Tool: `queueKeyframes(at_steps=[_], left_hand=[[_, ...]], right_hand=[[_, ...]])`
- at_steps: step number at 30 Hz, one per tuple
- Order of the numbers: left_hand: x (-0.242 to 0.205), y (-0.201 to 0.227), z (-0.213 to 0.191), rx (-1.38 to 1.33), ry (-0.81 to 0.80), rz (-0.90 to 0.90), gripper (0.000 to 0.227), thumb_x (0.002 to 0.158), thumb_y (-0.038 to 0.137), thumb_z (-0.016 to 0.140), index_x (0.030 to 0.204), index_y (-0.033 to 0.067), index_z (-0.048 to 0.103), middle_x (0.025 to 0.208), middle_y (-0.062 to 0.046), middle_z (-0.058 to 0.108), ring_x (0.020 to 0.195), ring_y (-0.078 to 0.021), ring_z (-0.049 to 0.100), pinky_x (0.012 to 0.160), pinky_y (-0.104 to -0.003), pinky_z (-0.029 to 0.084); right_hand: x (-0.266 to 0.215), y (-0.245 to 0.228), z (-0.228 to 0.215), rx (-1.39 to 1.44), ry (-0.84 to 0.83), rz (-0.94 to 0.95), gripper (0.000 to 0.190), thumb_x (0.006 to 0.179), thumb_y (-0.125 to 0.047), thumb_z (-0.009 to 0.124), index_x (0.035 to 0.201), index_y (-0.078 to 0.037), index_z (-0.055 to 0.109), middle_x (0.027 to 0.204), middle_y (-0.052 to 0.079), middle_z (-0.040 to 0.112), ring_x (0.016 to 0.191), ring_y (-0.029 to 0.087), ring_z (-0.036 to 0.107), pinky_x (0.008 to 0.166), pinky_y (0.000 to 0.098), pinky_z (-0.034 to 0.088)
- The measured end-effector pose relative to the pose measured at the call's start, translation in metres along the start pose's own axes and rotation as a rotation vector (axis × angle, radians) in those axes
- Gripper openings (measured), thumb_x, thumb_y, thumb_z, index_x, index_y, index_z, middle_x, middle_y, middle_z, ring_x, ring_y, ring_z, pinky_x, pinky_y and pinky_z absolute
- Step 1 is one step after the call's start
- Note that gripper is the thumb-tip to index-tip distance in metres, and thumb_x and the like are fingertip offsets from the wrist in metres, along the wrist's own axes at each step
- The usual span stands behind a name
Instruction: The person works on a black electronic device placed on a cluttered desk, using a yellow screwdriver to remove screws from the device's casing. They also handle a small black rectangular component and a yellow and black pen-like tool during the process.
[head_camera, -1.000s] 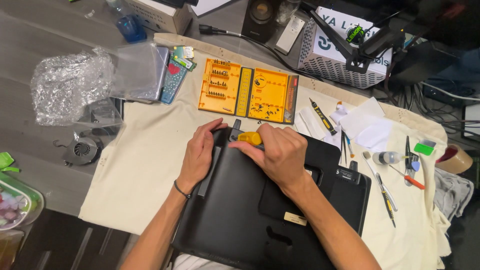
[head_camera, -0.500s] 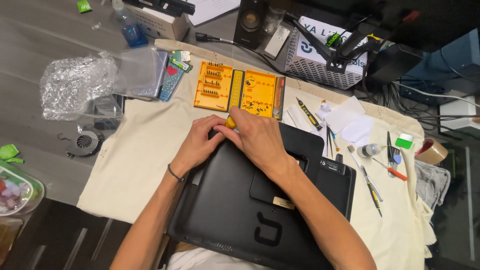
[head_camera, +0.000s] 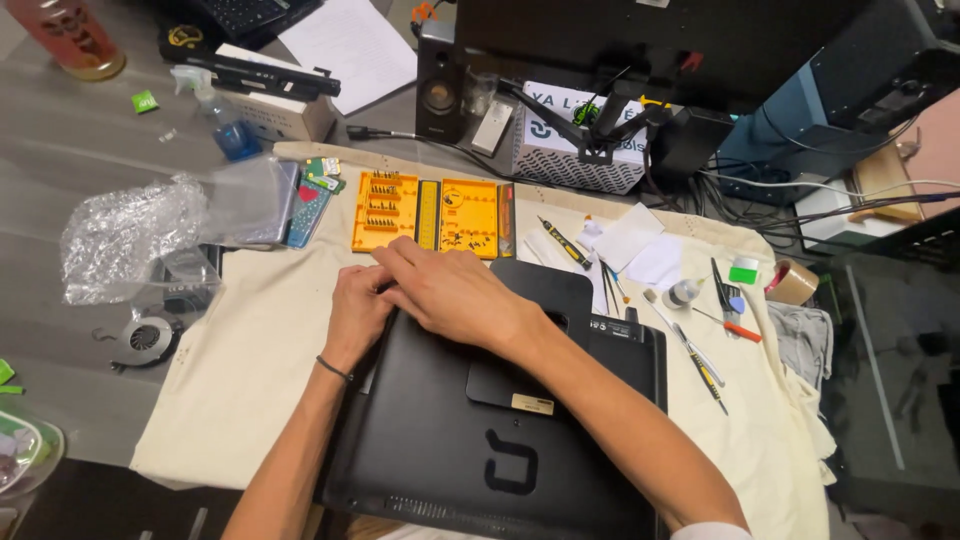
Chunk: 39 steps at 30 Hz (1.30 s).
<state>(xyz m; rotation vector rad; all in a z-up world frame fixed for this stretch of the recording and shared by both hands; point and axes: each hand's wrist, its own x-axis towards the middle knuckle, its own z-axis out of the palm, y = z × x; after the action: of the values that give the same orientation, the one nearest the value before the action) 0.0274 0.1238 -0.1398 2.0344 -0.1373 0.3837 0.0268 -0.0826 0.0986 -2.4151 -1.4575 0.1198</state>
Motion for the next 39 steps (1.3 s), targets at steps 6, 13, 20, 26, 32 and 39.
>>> queueKeyframes(at_steps=[6,13,20,26,32,39], left_hand=[[0.008,0.0,0.011,0.302,0.107,0.03,0.029,0.103,0.031,0.085,0.08,0.0242,0.07,0.071,0.008,0.073,0.082,-0.0141,0.073,0.103,-0.033,0.044],[0.011,0.046,0.005,0.17,0.089,-0.07,0.026,0.094,0.025,0.092,0.095,0.01,0.071,0.088,-0.007,0.076,0.096,-0.0307,0.079,0.097,-0.044,0.057],[-0.003,0.009,0.009,-0.011,-0.029,-0.012,0.01,0.108,0.018,0.076,0.105,0.0088,0.079,0.095,-0.013,0.08,0.107,-0.0444,0.076,0.098,-0.052,0.059],[0.008,-0.009,0.012,0.092,0.101,0.015,0.022,0.098,0.032,0.092,0.088,0.0165,0.08,0.079,-0.004,0.077,0.092,-0.0285,0.078,0.09,-0.041,0.06],[0.017,0.012,0.02,0.256,0.154,0.065,0.037,0.092,0.036,0.094,0.09,0.0109,0.068,0.08,-0.01,0.074,0.094,-0.0337,0.077,0.094,-0.047,0.055],[0.002,-0.007,0.01,-0.083,-0.042,-0.018,0.008,0.104,0.014,0.08,0.108,0.014,0.087,0.099,-0.01,0.086,0.108,-0.0327,0.081,0.101,-0.047,0.06]], right_hand=[[0.015,0.024,0.051,-0.343,0.212,0.044,0.021,0.109,-0.021,0.066,0.122,-0.005,0.063,0.108,0.007,0.055,0.083,0.034,0.072,0.068,0.0431,0.06],[0.016,0.025,0.047,-0.04,0.287,0.105,0.007,0.112,-0.012,0.065,0.114,-0.005,0.065,0.106,0.008,0.053,0.1,0.028,0.064,0.08,0.037,0.059],[0.003,0.017,0.027,0.32,0.19,0.037,0.023,0.105,0.011,0.05,0.12,-0.001,0.063,0.112,0.018,0.06,0.109,0.045,0.065,0.091,0.0523,0.058],[0.011,0.02,0.037,0.048,0.177,0.059,0.02,0.106,-0.011,0.064,0.125,-0.003,0.061,0.12,0.018,0.055,0.111,0.042,0.069,0.083,0.0492,0.064],[0.02,0.038,0.059,-0.123,0.266,0.115,0.01,0.11,-0.008,0.062,0.118,-0.002,0.059,0.105,0.009,0.045,0.088,0.035,0.065,0.074,0.0429,0.057],[0.018,0.032,0.045,0.059,0.146,0.042,0.021,0.097,0.003,0.066,0.116,-0.003,0.058,0.109,0.007,0.044,0.104,0.031,0.054,0.09,0.0419,0.054]])
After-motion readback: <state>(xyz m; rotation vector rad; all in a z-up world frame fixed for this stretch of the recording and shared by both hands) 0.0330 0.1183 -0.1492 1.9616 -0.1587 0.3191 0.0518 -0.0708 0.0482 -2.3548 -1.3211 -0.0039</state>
